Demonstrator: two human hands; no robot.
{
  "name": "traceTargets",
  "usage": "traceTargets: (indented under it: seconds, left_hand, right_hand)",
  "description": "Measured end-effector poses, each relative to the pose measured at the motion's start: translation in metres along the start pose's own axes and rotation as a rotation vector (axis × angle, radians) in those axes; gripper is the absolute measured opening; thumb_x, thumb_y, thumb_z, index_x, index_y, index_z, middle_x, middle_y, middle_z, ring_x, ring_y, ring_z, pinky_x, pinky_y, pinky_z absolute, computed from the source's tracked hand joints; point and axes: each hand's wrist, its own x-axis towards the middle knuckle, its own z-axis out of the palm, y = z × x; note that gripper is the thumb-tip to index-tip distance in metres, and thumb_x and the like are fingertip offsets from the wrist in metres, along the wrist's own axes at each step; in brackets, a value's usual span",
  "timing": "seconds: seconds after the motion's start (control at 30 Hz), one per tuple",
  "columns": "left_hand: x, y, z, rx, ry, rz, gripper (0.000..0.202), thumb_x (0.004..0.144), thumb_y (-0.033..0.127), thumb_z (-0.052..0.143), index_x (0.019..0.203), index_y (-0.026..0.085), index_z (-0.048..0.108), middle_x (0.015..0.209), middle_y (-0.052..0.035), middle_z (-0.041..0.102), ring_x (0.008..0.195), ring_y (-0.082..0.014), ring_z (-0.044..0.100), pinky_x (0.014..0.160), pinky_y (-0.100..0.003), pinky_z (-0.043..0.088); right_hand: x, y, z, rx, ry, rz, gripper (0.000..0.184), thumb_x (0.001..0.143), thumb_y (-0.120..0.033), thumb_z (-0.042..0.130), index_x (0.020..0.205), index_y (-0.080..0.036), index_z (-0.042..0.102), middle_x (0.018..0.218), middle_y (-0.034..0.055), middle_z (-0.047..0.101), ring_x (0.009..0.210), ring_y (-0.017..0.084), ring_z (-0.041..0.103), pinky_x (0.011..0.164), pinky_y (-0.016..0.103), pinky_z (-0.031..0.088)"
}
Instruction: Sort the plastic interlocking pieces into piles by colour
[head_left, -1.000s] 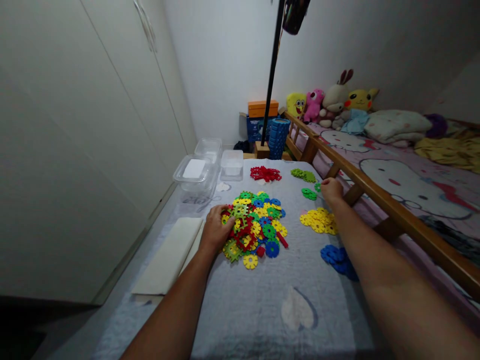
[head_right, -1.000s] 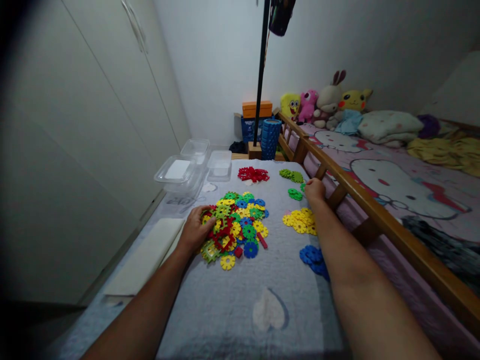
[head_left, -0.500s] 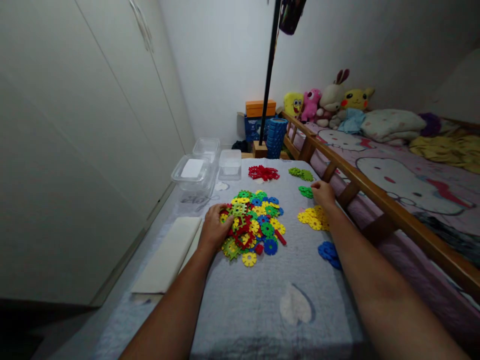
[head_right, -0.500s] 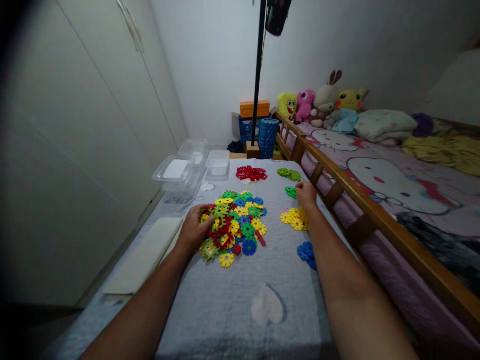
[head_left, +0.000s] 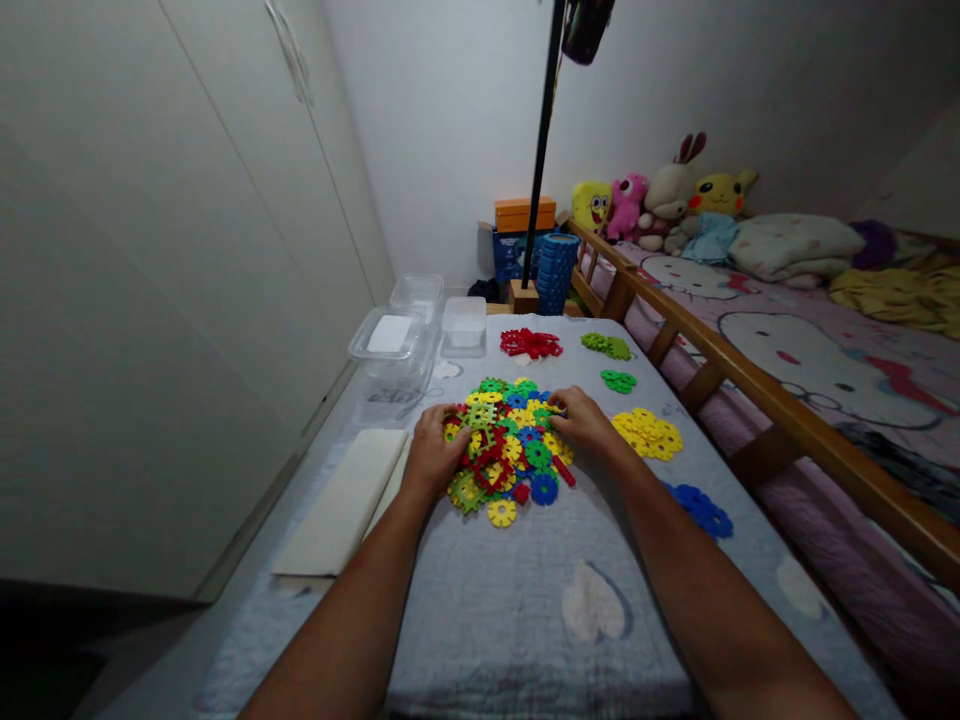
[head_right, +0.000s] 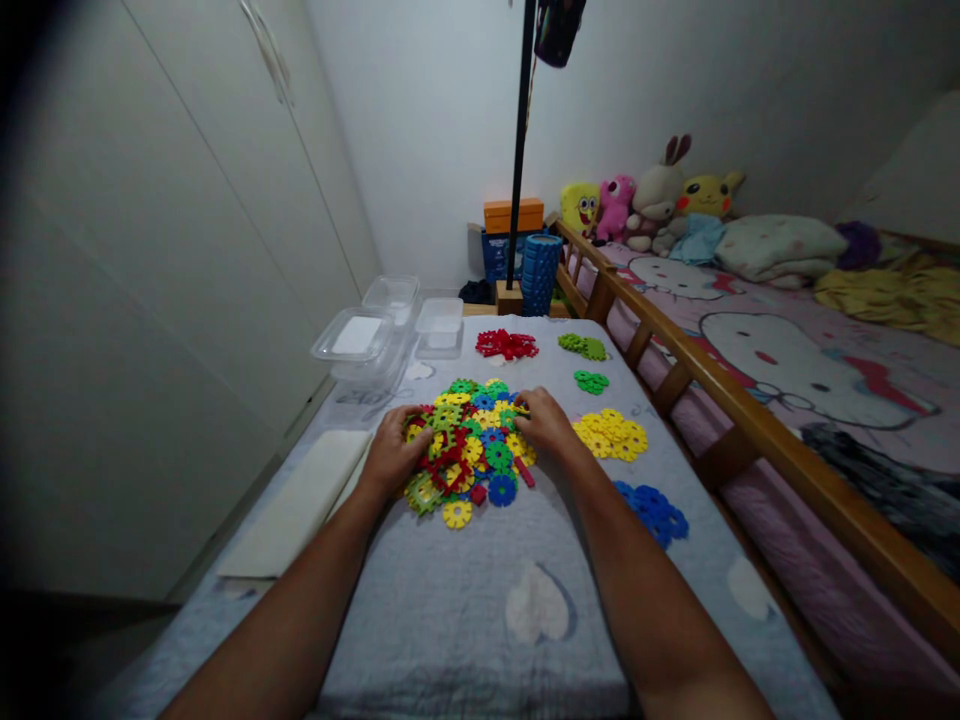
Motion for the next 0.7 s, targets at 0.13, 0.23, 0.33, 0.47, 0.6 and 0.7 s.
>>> traceTargets:
  seconds: [0.13, 0.23, 0.33, 0.47, 0.6, 0.7]
  left_hand:
    - [0.0, -0.001, 0.001, 0.004, 0.0, 0.004, 0.029, 0.081, 0.027, 0.065, 0.109, 0.02, 0.062, 0.116, -0.0095, 0.065, 0.115, -0.027, 0.06, 0.107, -0.046, 0.046]
    - [0.0, -0.002, 0.001, 0.001, 0.003, 0.011, 0.028, 0.081, 0.027, 0.065, 0.109, 0.02, 0.062, 0.116, -0.0094, 0.065, 0.115, -0.0269, 0.059, 0.107, -0.046, 0.046]
    - [0.0, -0.002, 0.001, 0.0, -0.002, 0.014, 0.028, 0.081, 0.028, 0.065, 0.109, 0.02, 0.062, 0.115, -0.0092, 0.065, 0.114, -0.0269, 0.059, 0.106, -0.046, 0.046]
    - [0.001, -0.002, 0.001, -0.004, -0.008, 0.006, 0.028, 0.081, 0.028, 0.065, 0.108, 0.021, 0.062, 0.114, -0.0089, 0.065, 0.114, -0.0269, 0.059, 0.106, -0.046, 0.046]
    - [0.0, -0.002, 0.001, 0.0, -0.012, 0.01, 0.029, 0.082, 0.029, 0.064, 0.11, 0.021, 0.062, 0.115, -0.0092, 0.064, 0.114, -0.0266, 0.059, 0.106, -0.046, 0.046]
    - [0.0, -0.002, 0.0, 0.012, -0.021, 0.011, 0.03, 0.082, 0.03, 0.063, 0.11, 0.02, 0.061, 0.115, -0.0097, 0.064, 0.114, -0.027, 0.059, 0.106, -0.046, 0.046]
  right_hand:
    - [-0.002, 0.001, 0.012, 0.006, 0.012, -0.042, 0.027, 0.077, -0.014, 0.072, 0.103, -0.018, 0.072, 0.099, 0.0057, 0.058, 0.098, 0.02, 0.056, 0.091, 0.03, 0.044]
    - [-0.002, 0.0, 0.013, 0.049, 0.039, -0.056, 0.025, 0.074, -0.012, 0.071, 0.098, -0.019, 0.071, 0.098, 0.0045, 0.058, 0.096, 0.019, 0.056, 0.089, 0.029, 0.045]
    - [0.0, -0.001, 0.008, 0.145, 0.035, -0.038, 0.014, 0.073, -0.012, 0.066, 0.085, -0.019, 0.068, 0.088, 0.002, 0.061, 0.086, 0.017, 0.057, 0.08, 0.027, 0.045]
    - [0.007, 0.008, -0.011, 0.332, 0.015, 0.045, 0.006, 0.074, -0.021, 0.061, 0.077, -0.019, 0.067, 0.071, -0.0016, 0.063, 0.068, 0.015, 0.056, 0.066, 0.026, 0.042]
    - [0.018, 0.042, -0.043, 0.392, 0.163, 0.184, 0.011, 0.068, -0.028, 0.067, 0.075, -0.019, 0.067, 0.066, -0.0016, 0.064, 0.063, 0.015, 0.056, 0.061, 0.026, 0.042]
    - [0.024, 0.08, -0.066, 0.337, 0.379, 0.38, 0.006, 0.064, -0.023, 0.065, 0.068, -0.019, 0.062, 0.061, -0.0016, 0.06, 0.06, 0.015, 0.054, 0.058, 0.026, 0.042]
